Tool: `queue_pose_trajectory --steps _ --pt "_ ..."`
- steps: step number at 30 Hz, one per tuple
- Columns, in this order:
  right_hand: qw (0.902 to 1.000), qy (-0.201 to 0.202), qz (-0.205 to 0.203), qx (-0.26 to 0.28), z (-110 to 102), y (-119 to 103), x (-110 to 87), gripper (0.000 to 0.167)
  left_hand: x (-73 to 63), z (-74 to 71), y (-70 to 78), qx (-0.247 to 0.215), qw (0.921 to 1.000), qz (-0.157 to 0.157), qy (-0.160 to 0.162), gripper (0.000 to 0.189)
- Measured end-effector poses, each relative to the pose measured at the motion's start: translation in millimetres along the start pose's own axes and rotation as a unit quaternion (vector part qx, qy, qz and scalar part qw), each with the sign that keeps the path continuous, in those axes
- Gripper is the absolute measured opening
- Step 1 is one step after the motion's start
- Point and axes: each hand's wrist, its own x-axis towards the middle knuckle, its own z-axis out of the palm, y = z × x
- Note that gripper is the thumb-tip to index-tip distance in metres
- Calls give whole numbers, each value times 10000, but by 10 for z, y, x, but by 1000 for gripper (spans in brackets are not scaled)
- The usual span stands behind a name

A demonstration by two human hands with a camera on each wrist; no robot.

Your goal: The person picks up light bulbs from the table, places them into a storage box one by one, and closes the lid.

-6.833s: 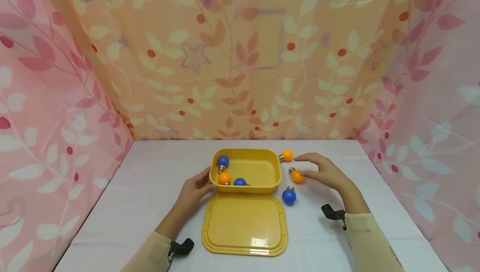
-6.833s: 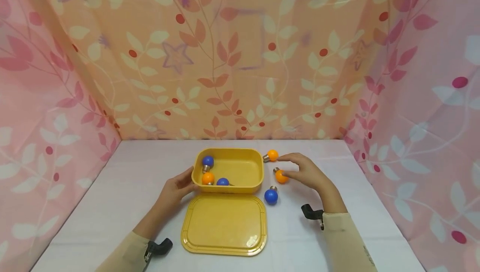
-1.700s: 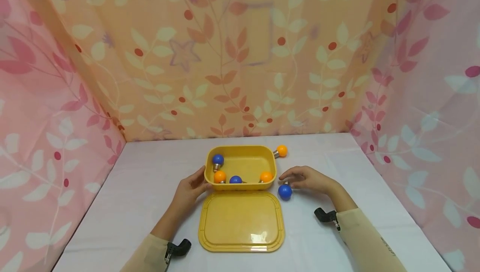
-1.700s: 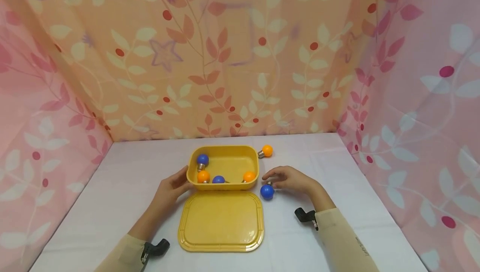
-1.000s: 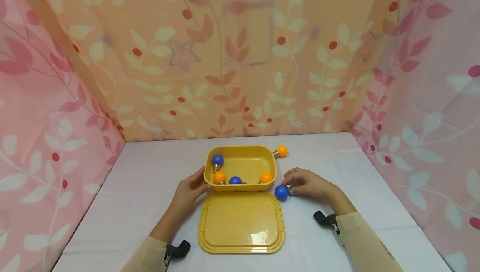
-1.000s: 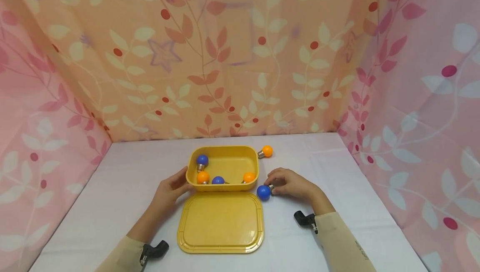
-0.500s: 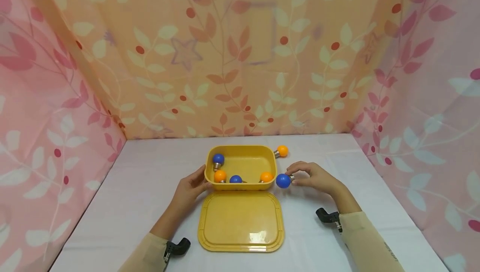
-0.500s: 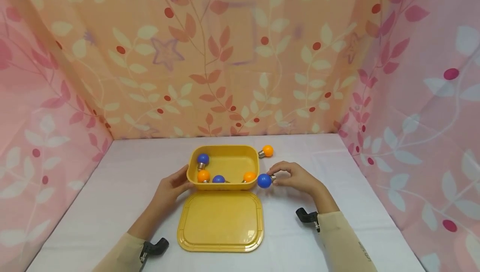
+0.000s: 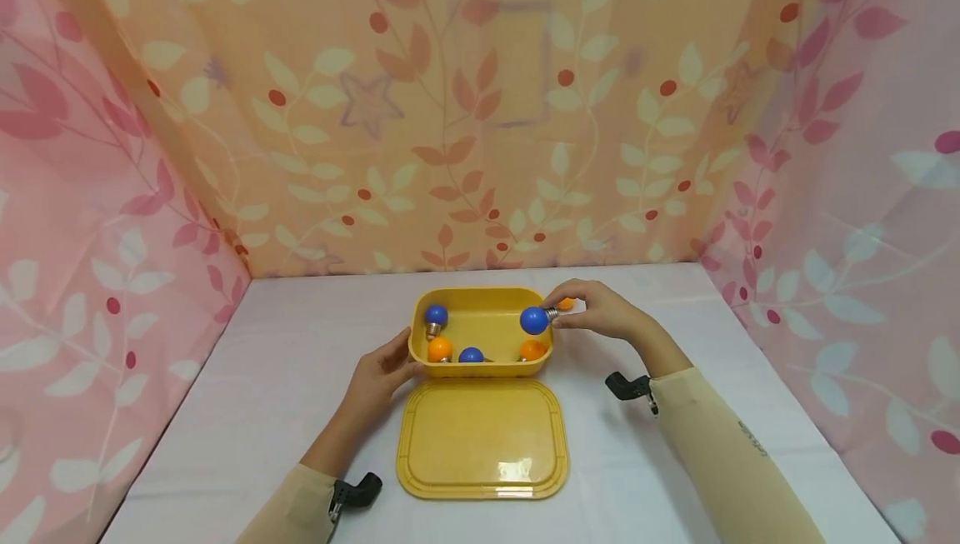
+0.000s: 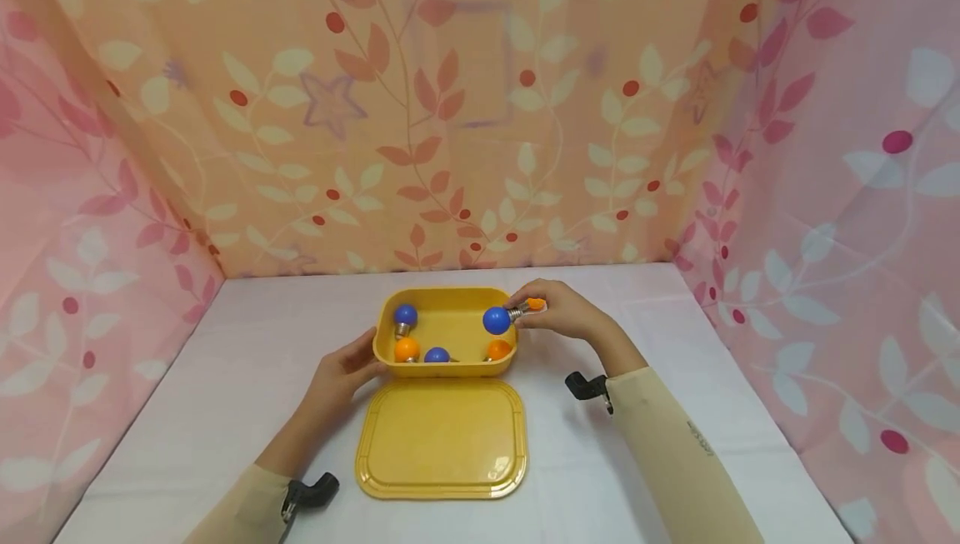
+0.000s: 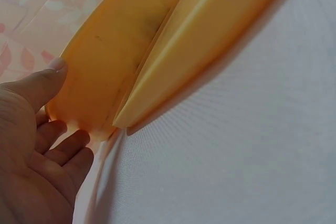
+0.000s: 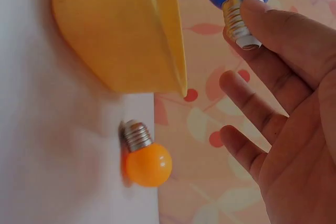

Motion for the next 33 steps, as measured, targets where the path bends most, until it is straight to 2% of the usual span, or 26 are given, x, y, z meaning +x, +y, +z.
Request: queue_pose_trajectory --steps 3,9,14,16,26,33 --pt "9999 -117 39 -70 -14 -85 174 25 2 -23 7 -56 10000 4 -22 75" --pt "9975 -303 -26 -645 -31 -241 430 25 -6 -8 -8 -136 9999 6 -41 73" --pt "9947 -424 187 -913 -4 -354 627 21 14 -20 5 -137 9998 -87 -69 72" --pt "9927 -494 218 -1079 28 -382 713 20 15 -25 3 -113 9998 -114 -67 73" --pt "9821 -880 -182 -1658 293 -415 1054 22 -65 -4 -20 -124 9998 -125 -29 78" --pt "9808 -821 -112 -1767 424 -409 1198 21 -6 -17 -10 -184 9998 -29 16 74"
